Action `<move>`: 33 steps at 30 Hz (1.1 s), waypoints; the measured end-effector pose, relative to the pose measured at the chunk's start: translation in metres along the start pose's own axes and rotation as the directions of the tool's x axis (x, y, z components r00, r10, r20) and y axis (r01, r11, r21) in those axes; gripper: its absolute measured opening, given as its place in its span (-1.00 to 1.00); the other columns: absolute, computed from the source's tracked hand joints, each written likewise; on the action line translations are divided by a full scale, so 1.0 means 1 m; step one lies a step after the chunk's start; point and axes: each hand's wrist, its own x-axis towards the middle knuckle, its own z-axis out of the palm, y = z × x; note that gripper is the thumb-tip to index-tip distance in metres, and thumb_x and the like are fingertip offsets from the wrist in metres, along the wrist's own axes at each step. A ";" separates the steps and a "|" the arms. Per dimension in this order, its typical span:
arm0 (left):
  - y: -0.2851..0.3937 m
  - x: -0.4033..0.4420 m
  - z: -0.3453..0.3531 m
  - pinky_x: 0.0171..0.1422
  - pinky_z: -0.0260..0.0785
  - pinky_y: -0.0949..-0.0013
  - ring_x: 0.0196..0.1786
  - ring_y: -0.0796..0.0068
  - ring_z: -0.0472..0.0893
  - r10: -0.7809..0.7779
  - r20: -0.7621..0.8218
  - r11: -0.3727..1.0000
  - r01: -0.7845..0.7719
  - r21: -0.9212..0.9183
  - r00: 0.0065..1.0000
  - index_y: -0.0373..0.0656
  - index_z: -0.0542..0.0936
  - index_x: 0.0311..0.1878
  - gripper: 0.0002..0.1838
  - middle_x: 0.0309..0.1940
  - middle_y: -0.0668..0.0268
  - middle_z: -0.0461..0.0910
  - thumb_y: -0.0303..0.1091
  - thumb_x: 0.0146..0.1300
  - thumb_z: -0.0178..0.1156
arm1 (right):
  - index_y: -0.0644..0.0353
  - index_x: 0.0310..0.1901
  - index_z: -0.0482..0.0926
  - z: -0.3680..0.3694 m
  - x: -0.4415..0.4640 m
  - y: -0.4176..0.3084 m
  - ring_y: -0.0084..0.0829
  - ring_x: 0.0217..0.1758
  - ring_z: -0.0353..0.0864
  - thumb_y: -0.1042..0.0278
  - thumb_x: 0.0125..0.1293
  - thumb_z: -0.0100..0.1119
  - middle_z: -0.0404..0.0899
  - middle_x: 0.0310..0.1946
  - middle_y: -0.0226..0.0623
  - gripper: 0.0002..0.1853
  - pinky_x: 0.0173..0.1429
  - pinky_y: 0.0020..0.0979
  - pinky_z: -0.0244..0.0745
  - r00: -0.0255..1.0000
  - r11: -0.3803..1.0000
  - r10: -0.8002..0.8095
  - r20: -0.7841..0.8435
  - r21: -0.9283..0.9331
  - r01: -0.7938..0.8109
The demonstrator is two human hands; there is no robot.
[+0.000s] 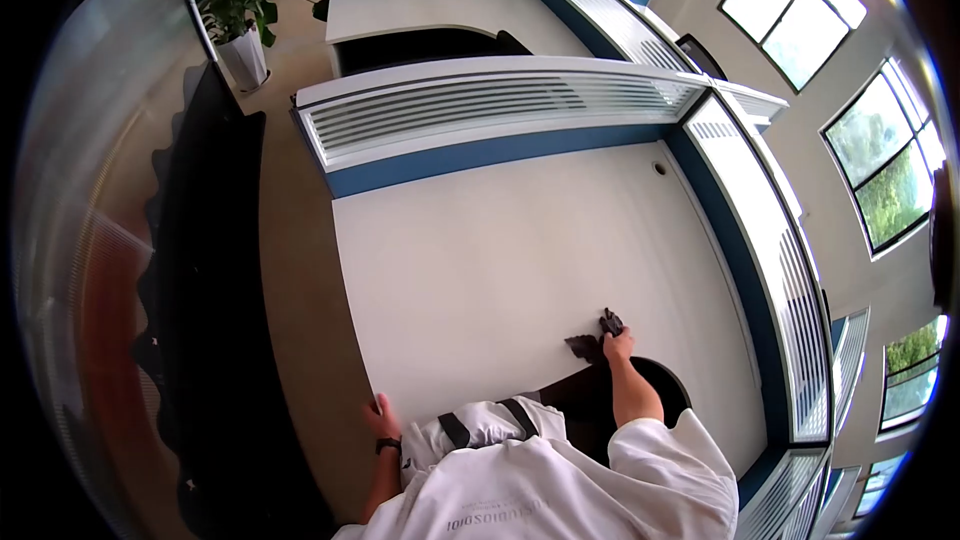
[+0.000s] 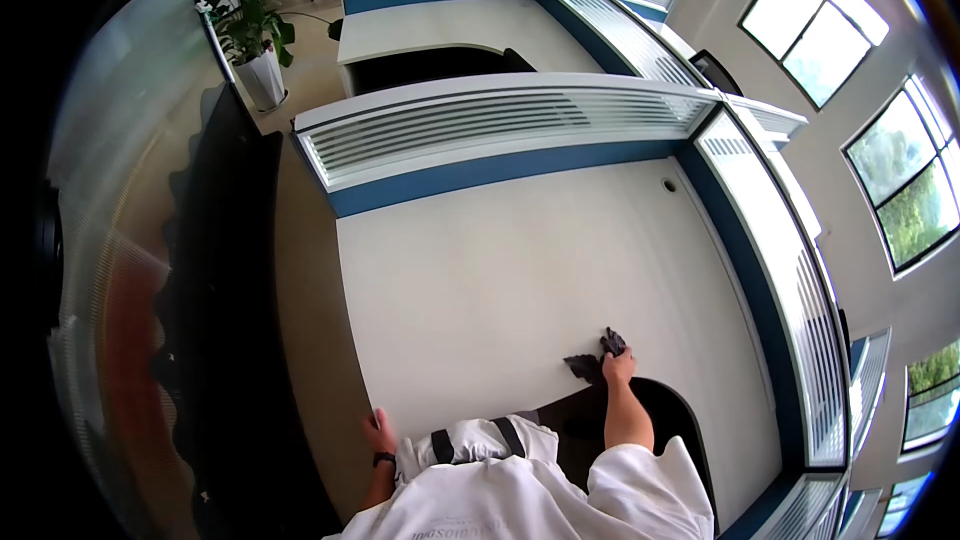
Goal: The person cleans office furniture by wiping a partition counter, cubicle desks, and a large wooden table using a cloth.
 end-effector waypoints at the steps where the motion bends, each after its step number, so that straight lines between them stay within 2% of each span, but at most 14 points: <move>1: 0.002 -0.001 0.001 0.01 0.38 0.20 -0.14 0.16 0.54 -0.003 -0.010 1.000 0.003 -0.009 1.000 -0.41 0.41 -0.08 -0.40 -0.17 0.04 0.52 0.09 0.27 0.14 | 0.13 0.20 0.32 -0.002 -0.009 -0.007 0.07 0.18 0.40 0.17 0.14 0.20 0.35 0.11 0.09 -0.41 0.24 -0.10 0.35 1.000 1.000 0.005 -0.023 -0.029 -0.006; 4: 0.016 -0.004 -0.006 -0.03 0.38 0.20 -0.16 0.17 0.53 -0.045 -0.008 0.997 0.046 0.067 0.999 -0.40 0.42 -0.13 -0.42 -0.20 0.03 0.52 0.08 0.26 0.15 | 0.15 0.25 0.21 0.010 -0.029 -0.019 0.09 0.23 0.32 0.13 0.16 0.18 0.27 0.16 0.09 -0.34 0.28 -0.07 0.30 0.996 0.995 -0.024 -0.089 -0.101 0.015; 6: 0.026 -0.003 -0.012 -0.08 0.38 0.20 -0.18 0.18 0.52 -0.112 0.067 0.972 0.095 0.215 0.991 -0.39 0.43 -0.17 -0.44 -0.23 0.03 0.50 0.07 0.24 0.17 | 0.20 0.26 0.18 0.006 -0.052 -0.035 0.09 0.23 0.31 0.07 0.11 0.24 0.27 0.14 0.08 -0.26 0.30 -0.08 0.27 0.997 0.996 -0.028 -0.065 -0.084 0.022; 9: 0.027 -0.004 -0.011 -0.13 0.36 0.19 -0.22 0.19 0.51 -0.093 0.056 0.979 0.082 0.187 0.994 -0.38 0.43 -0.22 -0.45 -0.29 0.05 0.50 0.06 0.23 0.18 | 0.23 0.22 0.21 0.009 -0.072 -0.036 0.12 0.18 0.35 0.03 -0.04 0.37 0.28 0.10 0.08 -0.16 0.25 -0.08 0.32 0.969 0.970 -0.241 -0.061 -0.060 0.237; 13: 0.023 -0.004 -0.009 -0.15 0.36 0.18 -0.23 0.19 0.52 -0.052 0.033 0.983 0.046 0.180 0.998 -0.39 0.44 -0.22 -0.45 -0.32 0.07 0.50 0.06 0.23 0.17 | 0.25 0.17 0.25 0.021 -0.079 -0.042 0.13 0.07 0.43 0.14 -0.05 0.36 0.33 0.02 0.11 -0.23 0.14 -0.03 0.40 0.938 0.938 -0.347 -0.012 -0.010 0.347; 14: 0.023 -0.004 -0.009 -0.13 0.36 0.18 -0.22 0.17 0.52 -0.044 0.035 0.982 0.036 0.184 0.998 -0.38 0.44 -0.21 -0.46 -0.31 0.07 0.50 0.06 0.24 0.16 | 0.27 0.19 0.23 0.018 -0.086 -0.051 0.09 0.16 0.36 0.16 -0.03 0.36 0.30 0.09 0.11 -0.24 0.24 -0.13 0.34 0.949 0.953 -0.302 0.087 0.004 0.303; 18: 0.028 -0.002 -0.013 -0.08 0.36 0.17 -0.19 0.12 0.52 -0.028 0.083 0.978 0.010 0.210 0.996 -0.37 0.44 -0.18 -0.47 -0.28 0.02 0.49 0.06 0.25 0.15 | 0.25 0.16 0.28 0.047 -0.108 -0.069 0.09 0.13 0.36 0.24 -0.07 0.39 0.31 0.05 0.09 -0.27 0.22 -0.12 0.35 0.827 0.831 -0.555 0.092 0.111 0.546; 22: 0.030 0.004 -0.012 -0.03 0.35 0.15 -0.14 0.07 0.50 -0.081 0.140 0.974 0.048 0.222 0.987 -0.32 0.43 -0.10 -0.52 -0.21 -0.02 0.48 -0.02 0.21 0.18 | 0.16 0.19 0.30 0.062 -0.142 -0.109 0.08 0.12 0.41 0.17 -0.05 0.38 0.35 0.05 0.06 -0.26 0.19 -0.09 0.39 0.692 0.734 -0.676 0.252 0.144 0.664; 24: 0.037 0.006 -0.002 0.04 0.32 0.09 -0.03 0.03 0.45 0.292 -0.072 0.928 -0.264 0.263 0.954 -0.25 0.39 -0.02 -0.54 -0.14 0.01 0.46 -0.16 0.11 0.22 | 0.16 0.24 0.31 0.072 -0.150 -0.127 0.03 0.16 0.42 -0.05 -0.01 0.37 0.36 0.11 0.05 -0.19 0.21 -0.12 0.39 0.571 0.663 -0.732 0.372 0.195 0.723; 25: 0.046 0.010 0.000 0.04 0.32 0.09 -0.03 0.03 0.45 0.300 -0.070 0.926 -0.272 0.263 0.951 -0.25 0.39 -0.02 -0.54 -0.14 0.01 0.46 -0.16 0.11 0.22 | 0.15 0.25 0.31 0.073 -0.155 -0.138 0.03 0.16 0.42 -0.09 0.00 0.34 0.35 0.11 0.06 -0.18 0.22 -0.14 0.38 0.517 0.644 -0.735 0.438 0.210 0.736; 27: 0.074 0.019 0.004 0.12 0.26 0.00 0.06 0.00 0.38 0.552 0.136 0.691 -0.543 0.478 0.822 -0.19 0.37 0.03 -0.50 -0.07 0.04 0.43 -0.27 0.01 0.24 | 0.12 0.28 0.31 0.074 -0.170 -0.157 0.02 0.18 0.40 -0.15 0.01 0.32 0.35 0.13 0.06 -0.17 0.24 -0.14 0.37 0.411 0.589 -0.749 0.519 0.238 0.772; 30: 0.090 0.032 0.019 0.19 0.19 0.02 0.10 0.05 0.35 0.560 0.134 0.682 -0.546 0.486 0.818 -0.18 0.34 0.07 -0.42 -0.03 0.05 0.39 -0.27 -0.05 0.29 | 0.02 0.26 0.34 0.078 -0.196 -0.174 0.01 0.24 0.33 -0.15 0.03 0.31 0.33 0.12 0.00 -0.23 0.26 -0.08 0.33 0.306 0.452 -0.788 0.534 0.164 0.877; 31: 0.087 0.037 0.022 0.19 0.19 0.02 0.10 0.05 0.35 0.562 0.140 0.679 -0.552 0.485 0.815 -0.18 0.34 0.07 -0.42 -0.03 0.05 0.39 -0.27 -0.05 0.29 | -0.01 0.23 0.36 0.074 -0.205 -0.179 -0.01 0.22 0.34 -0.11 0.04 0.31 0.34 0.09 -0.04 -0.28 0.22 -0.06 0.35 0.315 0.448 -0.782 0.538 0.133 0.884; 33: 0.077 0.046 0.027 0.14 0.24 -0.01 0.05 0.00 0.39 0.513 -0.004 0.800 -0.477 0.364 0.858 -0.23 0.37 0.00 -0.54 -0.02 0.03 0.38 -0.29 0.05 0.25 | -0.03 0.19 0.38 0.070 -0.208 -0.179 -0.02 0.21 0.34 -0.07 0.04 0.31 0.36 0.06 -0.08 -0.33 0.18 -0.05 0.37 0.350 0.469 -0.763 0.544 0.093 0.878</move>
